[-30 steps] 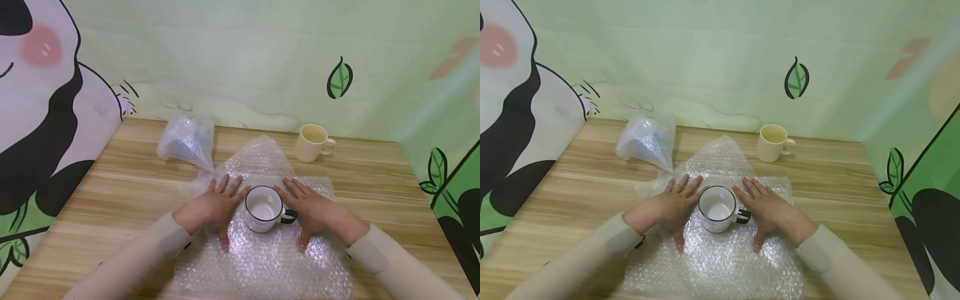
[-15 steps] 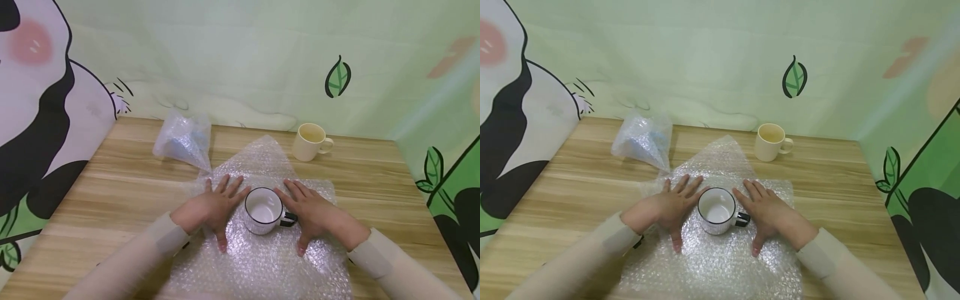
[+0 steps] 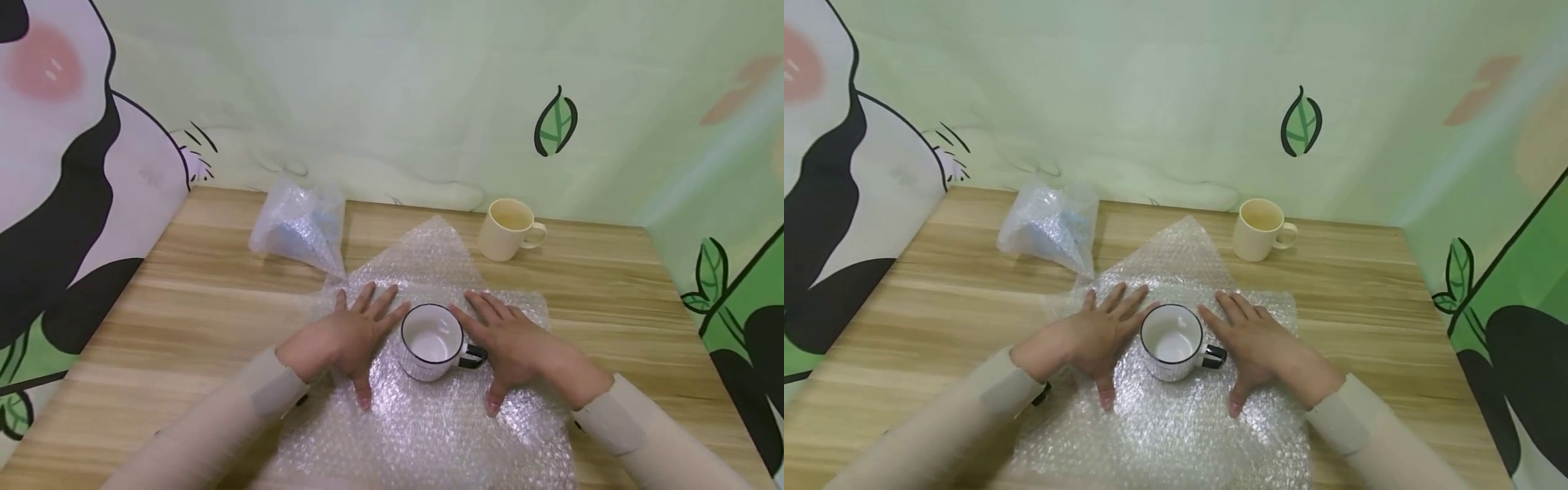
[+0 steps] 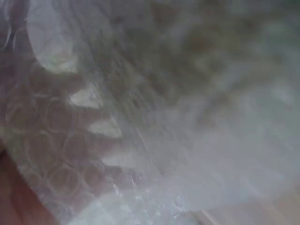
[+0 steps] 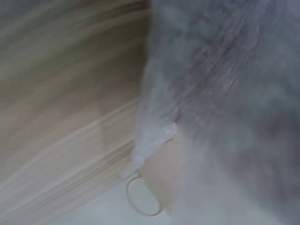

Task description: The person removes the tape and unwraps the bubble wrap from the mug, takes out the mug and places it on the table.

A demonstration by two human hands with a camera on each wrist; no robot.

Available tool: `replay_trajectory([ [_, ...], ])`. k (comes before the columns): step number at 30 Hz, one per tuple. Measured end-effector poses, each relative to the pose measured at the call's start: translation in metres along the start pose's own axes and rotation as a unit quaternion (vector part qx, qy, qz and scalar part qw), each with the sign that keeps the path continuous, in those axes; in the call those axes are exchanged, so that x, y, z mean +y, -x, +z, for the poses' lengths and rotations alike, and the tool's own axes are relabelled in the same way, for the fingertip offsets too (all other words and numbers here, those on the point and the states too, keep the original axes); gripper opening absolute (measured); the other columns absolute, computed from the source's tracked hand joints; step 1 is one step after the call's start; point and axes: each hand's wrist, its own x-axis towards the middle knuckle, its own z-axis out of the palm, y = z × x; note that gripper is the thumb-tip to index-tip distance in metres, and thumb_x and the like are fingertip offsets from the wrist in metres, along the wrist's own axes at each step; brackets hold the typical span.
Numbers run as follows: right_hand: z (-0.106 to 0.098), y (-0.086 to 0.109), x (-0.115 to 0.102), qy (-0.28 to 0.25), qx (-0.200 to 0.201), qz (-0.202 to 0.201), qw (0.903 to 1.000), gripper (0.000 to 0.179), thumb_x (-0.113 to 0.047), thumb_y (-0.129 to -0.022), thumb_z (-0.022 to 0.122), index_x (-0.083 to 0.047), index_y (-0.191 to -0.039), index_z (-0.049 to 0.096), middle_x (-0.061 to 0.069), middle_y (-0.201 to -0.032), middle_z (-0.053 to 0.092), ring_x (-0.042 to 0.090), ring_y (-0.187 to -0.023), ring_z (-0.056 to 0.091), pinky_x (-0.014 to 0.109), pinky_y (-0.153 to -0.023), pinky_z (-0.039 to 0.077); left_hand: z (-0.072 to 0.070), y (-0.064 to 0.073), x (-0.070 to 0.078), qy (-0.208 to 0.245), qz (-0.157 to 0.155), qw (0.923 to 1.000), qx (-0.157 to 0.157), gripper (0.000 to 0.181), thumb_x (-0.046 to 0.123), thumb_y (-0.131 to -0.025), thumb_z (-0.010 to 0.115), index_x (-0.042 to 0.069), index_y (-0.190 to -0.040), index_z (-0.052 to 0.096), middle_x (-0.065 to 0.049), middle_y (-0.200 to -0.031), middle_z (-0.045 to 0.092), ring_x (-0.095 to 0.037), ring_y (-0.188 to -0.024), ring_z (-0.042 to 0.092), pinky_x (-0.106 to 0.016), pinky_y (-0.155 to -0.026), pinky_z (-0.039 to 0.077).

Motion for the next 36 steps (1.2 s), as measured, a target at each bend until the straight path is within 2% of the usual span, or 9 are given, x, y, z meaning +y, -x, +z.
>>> replay_trajectory([
  [5, 0.001, 0.010, 0.008, -0.032, 0.016, -0.009, 0.9993, 0.156, -0.069, -0.040, 0.092, -0.017, -0.167, 0.017, 0.023, -0.173, 0.006, 0.045, -0.160, 0.010, 0.066, -0.125, 0.021, 0.001, 0.004, -0.005, 0.019, 0.008, 0.9996, 0.017, 0.170, 0.066, -0.034, 0.096, 0.029, -0.168, -0.002, -0.008, -0.174, -0.016, -0.044, -0.159, -0.013, -0.079, -0.118, 0.001],
  [10, 0.004, 0.024, 0.013, -0.030, 0.029, -0.009, 0.9991, 0.146, -0.077, -0.050, 0.084, -0.015, -0.166, 0.022, 0.024, -0.173, 0.009, 0.046, -0.159, 0.014, 0.063, -0.126, 0.021, 0.000, 0.016, -0.008, 0.021, 0.016, 0.9993, 0.027, 0.164, 0.072, -0.040, 0.090, 0.026, -0.167, -0.001, -0.010, -0.174, -0.014, -0.047, -0.158, -0.011, -0.078, -0.119, 0.000],
  [14, -0.004, 0.034, 0.013, -0.040, 0.021, -0.001, 0.9990, 0.141, -0.073, -0.055, 0.087, -0.015, -0.166, 0.021, 0.023, -0.173, 0.010, 0.047, -0.157, 0.018, 0.064, -0.125, 0.022, -0.010, 0.027, -0.008, 0.015, 0.012, 0.9995, 0.024, 0.160, 0.074, -0.045, 0.090, 0.023, -0.168, 0.001, -0.012, -0.174, -0.009, -0.047, -0.159, -0.005, -0.076, -0.121, 0.002],
  [18, -0.024, 0.041, 0.012, -0.067, 0.031, 0.001, 0.9973, 0.144, -0.063, -0.054, 0.094, -0.015, -0.167, 0.019, 0.023, -0.172, 0.011, 0.050, -0.155, 0.022, 0.067, -0.122, 0.027, -0.027, 0.031, -0.008, 0.004, 0.010, 0.9995, 0.030, 0.160, 0.075, -0.048, 0.091, 0.020, -0.168, 0.000, -0.014, -0.175, -0.007, -0.045, -0.160, -0.001, -0.074, -0.124, 0.006],
  [21, -0.037, 0.037, 0.012, -0.075, 0.053, -0.012, 0.9957, 0.147, -0.059, -0.051, 0.098, -0.014, -0.166, 0.018, 0.025, -0.171, 0.013, 0.053, -0.152, 0.027, 0.071, -0.118, 0.030, -0.037, 0.026, -0.008, -0.002, 0.021, 0.9988, 0.044, 0.161, 0.072, -0.050, 0.092, 0.015, -0.168, -0.002, -0.018, -0.174, -0.007, -0.045, -0.160, 0.000, -0.067, -0.127, 0.009],
  [24, -0.039, 0.023, 0.011, -0.061, 0.066, -0.028, 0.9956, 0.151, -0.052, -0.048, 0.101, -0.011, -0.166, 0.017, 0.025, -0.171, 0.014, 0.052, -0.153, 0.026, 0.070, -0.120, 0.029, -0.039, 0.013, -0.009, -0.009, 0.032, 0.9977, 0.059, 0.163, 0.068, -0.050, 0.095, 0.009, -0.167, -0.002, -0.022, -0.173, -0.007, -0.045, -0.160, 0.000, -0.059, -0.130, 0.013],
  [29, -0.026, -0.005, 0.011, -0.001, 0.052, -0.041, 0.9978, 0.158, -0.047, -0.044, 0.102, -0.008, -0.167, 0.011, 0.023, -0.173, 0.008, 0.045, -0.159, 0.014, 0.063, -0.127, 0.021, -0.032, -0.008, -0.007, -0.049, 0.015, 0.9969, 0.060, 0.170, 0.067, -0.043, 0.097, 0.006, -0.166, -0.003, -0.023, -0.173, -0.010, -0.043, -0.161, -0.001, -0.053, -0.131, 0.014],
  [36, -0.015, -0.020, 0.013, 0.060, 0.042, -0.033, 0.9968, 0.166, -0.053, -0.037, 0.101, -0.008, -0.167, 0.009, 0.021, -0.174, 0.000, 0.041, -0.161, 0.003, 0.062, -0.128, 0.018, -0.029, -0.020, -0.004, -0.083, 0.002, 0.9949, 0.057, 0.177, 0.072, -0.037, 0.095, 0.010, -0.166, -0.008, -0.020, -0.172, -0.017, -0.041, -0.161, -0.006, -0.052, -0.132, 0.012],
])
